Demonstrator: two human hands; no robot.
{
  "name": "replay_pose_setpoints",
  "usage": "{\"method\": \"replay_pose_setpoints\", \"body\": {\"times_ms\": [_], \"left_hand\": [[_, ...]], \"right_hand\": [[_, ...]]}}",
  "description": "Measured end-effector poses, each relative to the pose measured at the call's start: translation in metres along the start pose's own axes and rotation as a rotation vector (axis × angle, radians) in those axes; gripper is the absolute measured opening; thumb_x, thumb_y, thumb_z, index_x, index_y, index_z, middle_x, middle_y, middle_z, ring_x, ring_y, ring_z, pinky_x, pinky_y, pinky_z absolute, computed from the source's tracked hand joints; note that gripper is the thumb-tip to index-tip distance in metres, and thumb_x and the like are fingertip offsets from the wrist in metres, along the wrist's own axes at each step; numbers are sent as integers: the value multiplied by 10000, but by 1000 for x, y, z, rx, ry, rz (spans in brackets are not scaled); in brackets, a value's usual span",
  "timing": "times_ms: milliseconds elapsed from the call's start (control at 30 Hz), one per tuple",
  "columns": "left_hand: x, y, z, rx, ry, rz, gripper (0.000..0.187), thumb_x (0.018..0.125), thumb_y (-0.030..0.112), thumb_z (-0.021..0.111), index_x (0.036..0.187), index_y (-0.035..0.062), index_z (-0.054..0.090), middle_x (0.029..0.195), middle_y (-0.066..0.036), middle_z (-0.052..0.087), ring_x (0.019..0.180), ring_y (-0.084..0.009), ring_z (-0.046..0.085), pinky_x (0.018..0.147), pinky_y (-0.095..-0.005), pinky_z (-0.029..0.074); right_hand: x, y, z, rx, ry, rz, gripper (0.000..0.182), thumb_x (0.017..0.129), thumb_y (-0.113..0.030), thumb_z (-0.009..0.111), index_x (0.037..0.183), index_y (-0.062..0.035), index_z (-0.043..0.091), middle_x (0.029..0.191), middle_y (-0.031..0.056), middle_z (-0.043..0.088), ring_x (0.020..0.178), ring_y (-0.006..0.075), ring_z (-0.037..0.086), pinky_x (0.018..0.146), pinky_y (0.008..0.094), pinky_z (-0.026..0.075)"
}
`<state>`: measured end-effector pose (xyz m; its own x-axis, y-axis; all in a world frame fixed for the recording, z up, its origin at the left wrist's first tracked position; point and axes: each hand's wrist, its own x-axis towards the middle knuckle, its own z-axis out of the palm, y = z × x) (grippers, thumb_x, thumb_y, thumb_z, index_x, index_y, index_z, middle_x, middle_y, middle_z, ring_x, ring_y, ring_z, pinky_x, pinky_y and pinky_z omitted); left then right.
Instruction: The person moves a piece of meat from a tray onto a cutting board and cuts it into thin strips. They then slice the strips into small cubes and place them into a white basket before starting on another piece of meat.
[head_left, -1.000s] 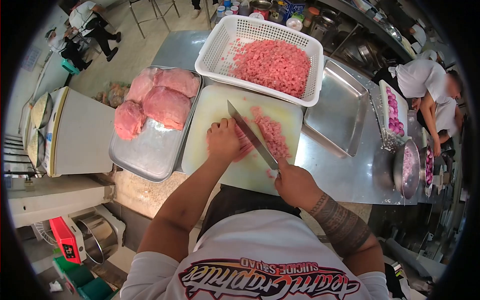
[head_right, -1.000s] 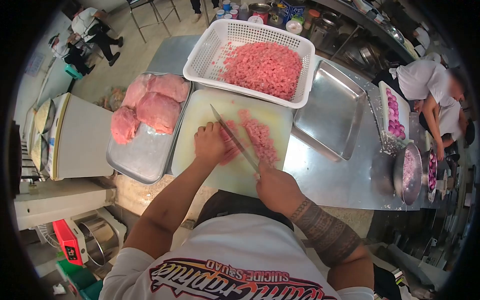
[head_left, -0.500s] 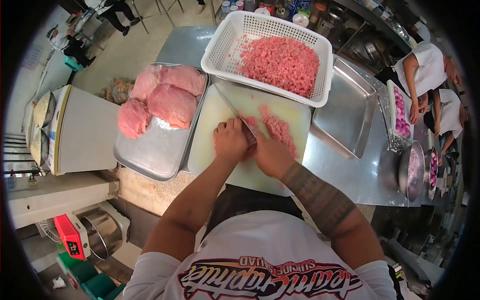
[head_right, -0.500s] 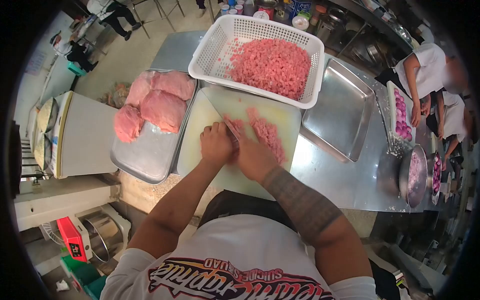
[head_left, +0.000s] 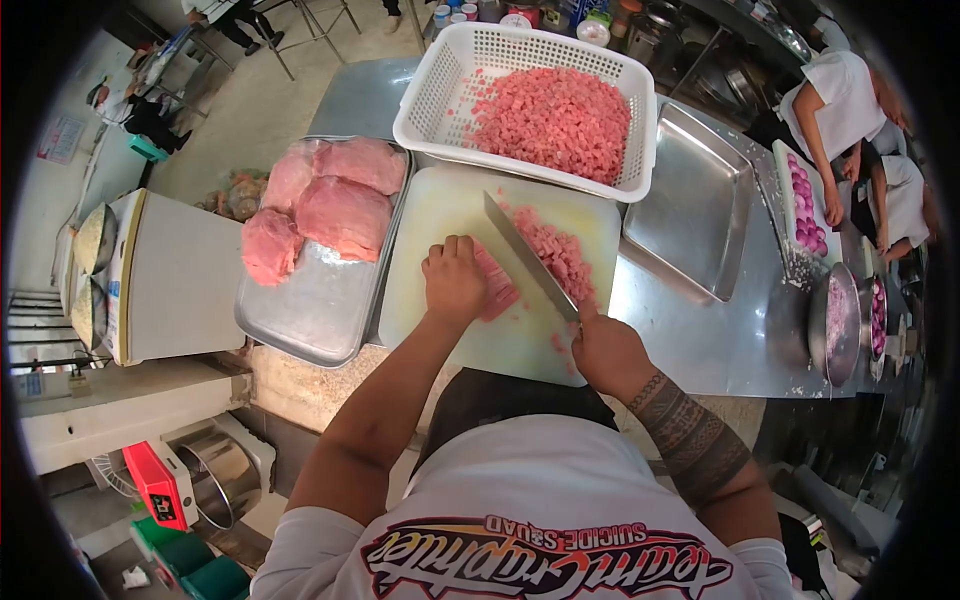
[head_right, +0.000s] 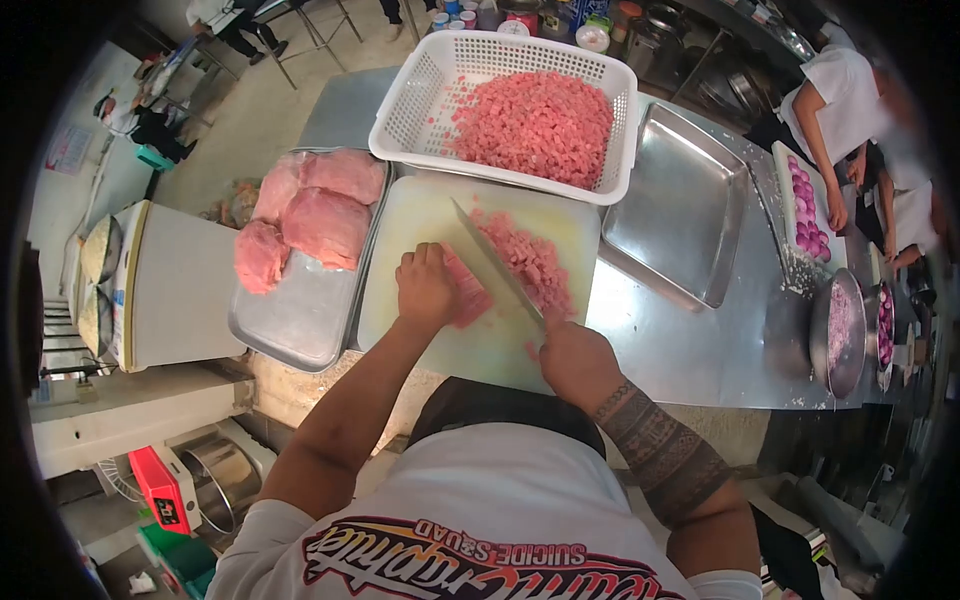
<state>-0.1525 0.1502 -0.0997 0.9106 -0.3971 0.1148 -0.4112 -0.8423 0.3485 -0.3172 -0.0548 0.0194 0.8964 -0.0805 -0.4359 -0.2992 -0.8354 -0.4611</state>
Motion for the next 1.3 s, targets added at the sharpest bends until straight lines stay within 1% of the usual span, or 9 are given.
{"method": "replay_pose_setpoints", "body": {"times_ms": [233,333,400,500,600,767,1000,1200,1300], "left_hand": [[0,0,5,33,23,-1,330,881,157,623,1185,29,615,1195,-143,649,1094,-388,598,963,-529,472],[-1,-1,8,27,4,-16,348,871,176,646,1183,26,616,1194,-141,650,1093,-388,597,968,-528,471],[0,1,6,20,6,-17,340,867,180,655,1167,25,614,1190,-140,652,1093,-389,598,972,-529,470],[0,2,5,16,-48,-51,390,897,165,607,1262,25,610,1225,-117,653,1117,-373,590,1002,-529,438],[-1,-1,11,-1,32,-27,402,899,170,612,1274,27,610,1244,-121,653,1113,-381,591,1006,-531,438],[-1,2,0,23,-39,-43,388,889,138,599,1261,29,613,1241,-123,653,1111,-387,594,995,-528,448],[2,-17,0,-217,-11,63,360,870,87,588,1225,36,613,1215,-144,648,1102,-397,590,977,-528,455],[-3,-8,2,2,17,19,318,873,83,580,1186,44,613,1219,-143,621,1119,-388,575,978,-529,452],[-4,-8,5,44,89,45,321,857,123,653,1159,29,605,1178,-158,621,1074,-401,590,947,-537,467]], "right_hand": [[-19,-23,-14,-27,-67,-111,225,973,-111,568,1155,16,528,853,246,709,853,441,724,762,546,568],[15,-26,11,-23,26,-196,353,932,-90,588,1233,65,484,867,271,711,825,470,713,745,574,560],[53,-38,26,19,23,-180,250,964,-77,508,1186,38,529,880,261,718,884,443,727,774,544,570],[89,-54,30,15,43,-174,276,966,-73,498,1212,46,531,895,266,725,888,446,730,774,546,572],[92,-48,37,-11,54,-177,298,962,-79,510,1231,48,529,902,263,730,890,442,736,777,549,572],[12,-36,10,-12,-15,-120,319,949,-88,535,1240,42,529,893,262,731,873,435,741,766,559,572],[28,-8,31,11,70,-100,274,919,-71,552,1175,28,550,878,269,729,837,450,733,745,572,566],[-3,-13,14,17,56,-82,244,916,-66,556,1141,27,548,873,265,726,843,454,726,754,561,563],[-20,-30,-10,-2,-44,-92,247,928,-65,548,1156,30,545,863,248,720,842,450,722,757,552,563]]}}
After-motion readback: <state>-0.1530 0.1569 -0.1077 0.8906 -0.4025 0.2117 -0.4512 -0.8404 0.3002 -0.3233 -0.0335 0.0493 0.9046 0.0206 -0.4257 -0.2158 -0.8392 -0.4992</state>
